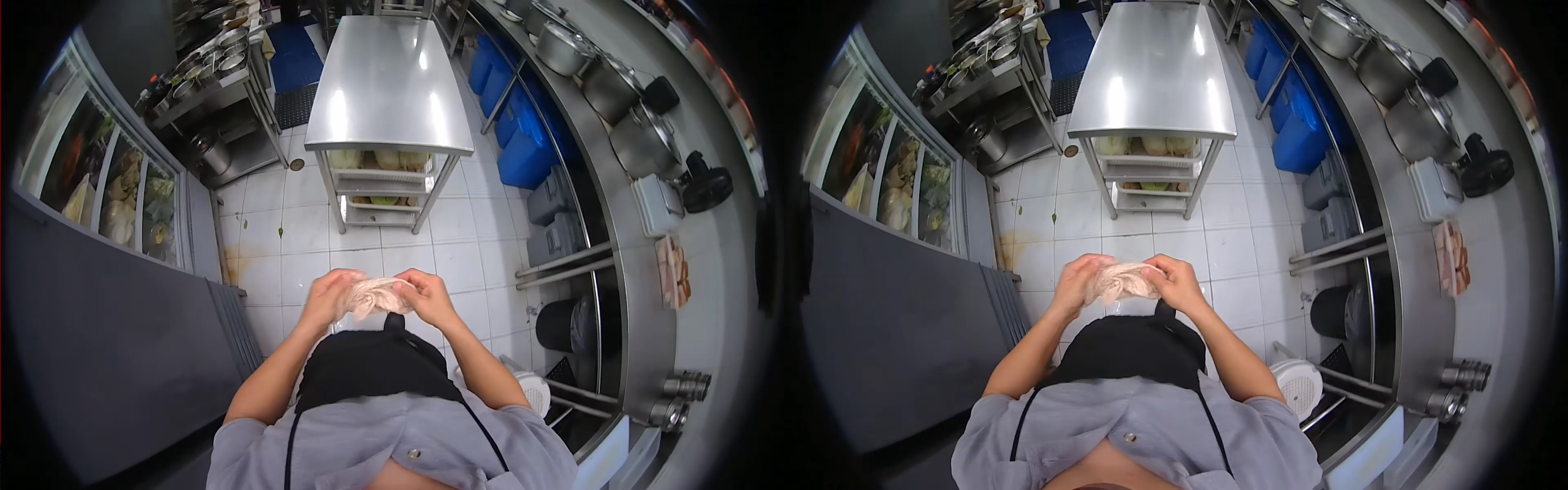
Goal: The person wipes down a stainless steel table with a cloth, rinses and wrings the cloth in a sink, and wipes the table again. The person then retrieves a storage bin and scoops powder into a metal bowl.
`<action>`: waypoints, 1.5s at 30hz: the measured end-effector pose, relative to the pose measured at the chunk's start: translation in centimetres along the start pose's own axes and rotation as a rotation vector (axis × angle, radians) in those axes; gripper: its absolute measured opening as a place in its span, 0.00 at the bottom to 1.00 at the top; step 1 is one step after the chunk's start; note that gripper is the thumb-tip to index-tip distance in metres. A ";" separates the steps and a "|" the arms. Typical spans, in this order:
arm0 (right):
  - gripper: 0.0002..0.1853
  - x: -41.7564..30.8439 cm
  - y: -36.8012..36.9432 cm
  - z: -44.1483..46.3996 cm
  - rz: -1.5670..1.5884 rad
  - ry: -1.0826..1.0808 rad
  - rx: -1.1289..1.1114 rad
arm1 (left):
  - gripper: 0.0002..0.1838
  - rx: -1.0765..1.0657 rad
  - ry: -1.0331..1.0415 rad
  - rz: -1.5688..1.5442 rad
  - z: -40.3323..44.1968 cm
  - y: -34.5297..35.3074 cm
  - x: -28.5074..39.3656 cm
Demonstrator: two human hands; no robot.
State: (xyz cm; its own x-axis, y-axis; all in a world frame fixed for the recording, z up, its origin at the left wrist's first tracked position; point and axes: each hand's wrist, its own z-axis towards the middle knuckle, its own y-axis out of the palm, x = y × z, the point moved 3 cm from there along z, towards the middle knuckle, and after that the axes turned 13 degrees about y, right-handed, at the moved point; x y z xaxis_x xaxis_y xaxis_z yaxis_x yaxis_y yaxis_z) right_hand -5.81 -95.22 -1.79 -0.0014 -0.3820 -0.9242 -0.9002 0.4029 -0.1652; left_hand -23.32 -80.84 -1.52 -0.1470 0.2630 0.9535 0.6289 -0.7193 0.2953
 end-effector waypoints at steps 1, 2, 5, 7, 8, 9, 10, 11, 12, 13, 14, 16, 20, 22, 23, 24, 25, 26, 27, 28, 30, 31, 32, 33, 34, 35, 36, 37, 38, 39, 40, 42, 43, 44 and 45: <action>0.13 -1.2 -0.6 1.6 -0.068 -0.085 0.046 | 0.17 0.046 0.033 0.057 0.5 -1.1 1.1; 0.14 -2.4 -1.0 3.1 -0.133 -0.168 0.092 | 0.18 0.093 0.063 0.115 0.9 -2.2 2.1; 0.14 -4.1 -1.0 7.8 0.008 -0.182 0.001 | 0.18 0.311 0.291 0.105 2.0 -5.2 4.4; 0.15 -5.2 0.2 10.4 0.294 -0.076 -0.180 | 0.18 0.430 0.390 0.065 3.0 -6.2 6.7; 0.17 -6.0 0.8 11.4 0.175 -0.080 -0.261 | 0.18 0.491 0.445 0.041 3.6 -6.9 7.6; 0.19 -7.1 1.5 12.4 0.054 -0.085 -0.341 | 0.18 0.459 0.439 0.103 4.3 -7.9 8.1; 0.21 -8.4 2.3 13.0 -0.069 -0.089 -0.420 | 0.17 0.427 0.431 0.163 4.9 -9.1 8.5; 0.20 -10.3 3.2 13.1 -0.020 -0.151 -0.414 | 0.17 0.395 0.425 0.223 5.7 -10.1 8.8; 0.19 -12.9 4.4 12.7 0.031 -0.216 -0.405 | 0.15 0.340 0.427 0.349 6.3 -10.1 9.8; 0.18 -14.6 5.6 12.7 0.085 -0.276 -0.395 | 0.14 0.239 0.433 0.401 7.1 -9.9 10.9; 0.19 -14.7 6.9 14.0 0.068 -0.319 -0.448 | 0.14 0.138 0.434 0.449 8.0 -9.5 12.0; 0.21 -13.7 9.3 17.4 0.005 -0.427 -0.536 | 0.10 0.016 0.289 0.533 9.3 -9.9 14.4; 0.11 -15.1 11.1 22.7 0.144 -0.236 -0.536 | 0.14 -0.091 0.459 0.640 12.6 -15.2 17.3; 0.08 -17.3 11.5 23.5 0.116 -0.109 -0.442 | 0.15 -0.124 0.433 0.620 14.5 -18.1 18.6; 0.07 -19.4 11.8 23.5 0.007 -0.167 -0.322 | 0.15 -0.143 0.417 0.608 15.6 -19.4 19.1; 0.07 -20.9 12.0 23.8 -0.100 -0.222 -0.200 | 0.15 -0.149 0.389 0.602 16.8 -20.6 19.5; 0.07 -21.6 12.1 24.4 -0.151 -0.268 -0.090 | 0.14 -0.164 0.378 0.590 18.3 -21.9 19.6; 0.08 -22.3 12.0 25.2 -0.203 -0.312 0.022 | 0.14 -0.179 0.368 0.577 20.0 -23.1 19.6; 0.08 -23.0 11.9 25.9 -0.257 -0.354 0.135 | 0.13 -0.196 0.358 0.563 21.6 -24.0 19.7; 0.08 -23.9 11.8 26.4 -0.262 -0.449 0.261 | 0.09 -0.140 0.360 0.486 23.3 -24.1 19.8; 0.08 -24.6 11.1 27.5 -0.298 -0.442 0.351 | 0.08 -0.160 0.560 0.575 26.7 -24.1 20.4; 0.08 -25.1 10.6 28.0 -0.317 -0.440 0.397 | 0.07 -0.171 0.664 0.617 28.5 -23.9 20.7; 0.08 -26.2 10.0 28.2 -0.364 -0.427 0.468 | 0.07 -0.186 0.685 0.639 30.2 -23.6 20.9; 0.09 -26.3 9.1 29.0 -0.381 -0.407 0.516 | 0.07 -0.200 0.708 0.660 31.9 -23.1 21.3; 0.09 -26.3 8.0 29.9 -0.399 -0.387 0.565 | 0.07 -0.214 0.732 0.682 33.9 -22.5 21.4; 0.09 -26.2 6.8 30.8 -0.416 -0.362 0.609 | 0.07 -0.244 0.755 0.686 36.2 -22.0 20.9; 0.11 -26.1 5.5 32.0 -0.445 -0.337 0.657 | 0.07 -0.272 0.771 0.694 38.6 -21.5 20.1; 0.10 -25.7 4.1 33.8 -0.481 -0.243 0.666 | 0.07 -0.300 0.785 0.707 41.1 -21.0 19.3; 0.09 -24.9 2.8 35.7 -0.512 -0.145 0.668 | 0.08 -0.346 0.746 0.785 43.8 -20.3 18.5; 0.08 -24.1 1.3 37.9 -0.614 -0.193 0.761 | 0.08 -0.395 0.710 0.866 46.4 -19.5 17.6; 0.08 -22.5 -0.1 40.4 -0.713 -0.241 0.861 | 0.09 -0.328 0.746 0.960 48.7 -19.2 16.3; 0.09 -20.2 -1.1 42.3 -0.768 -0.267 0.969 | 0.12 -0.205 0.843 1.140 52.7 -18.4 12.7; 0.10 -19.7 -1.0 42.7 -0.727 -0.255 0.969 | 0.12 -0.305 0.861 1.123 53.6 -17.3 11.6; 0.11 -19.0 -0.5 42.9 -0.689 -0.241 0.964 | 0.12 -0.402 0.871 1.103 53.6 -16.5 10.3; 0.11 -17.4 0.7 43.0 -0.669 -0.228 0.930 | 0.13 -0.501 0.872 1.080 52.9 -15.9 8.7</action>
State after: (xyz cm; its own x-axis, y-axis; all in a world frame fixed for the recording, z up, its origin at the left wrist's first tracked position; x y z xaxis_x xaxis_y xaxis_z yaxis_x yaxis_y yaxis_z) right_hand 12.28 -52.52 -0.61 0.5157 -0.6290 -0.5817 -0.0257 0.6673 -0.7443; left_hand 5.79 -33.04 -1.05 -0.3056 -0.8640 0.4002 0.4331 -0.5004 -0.7497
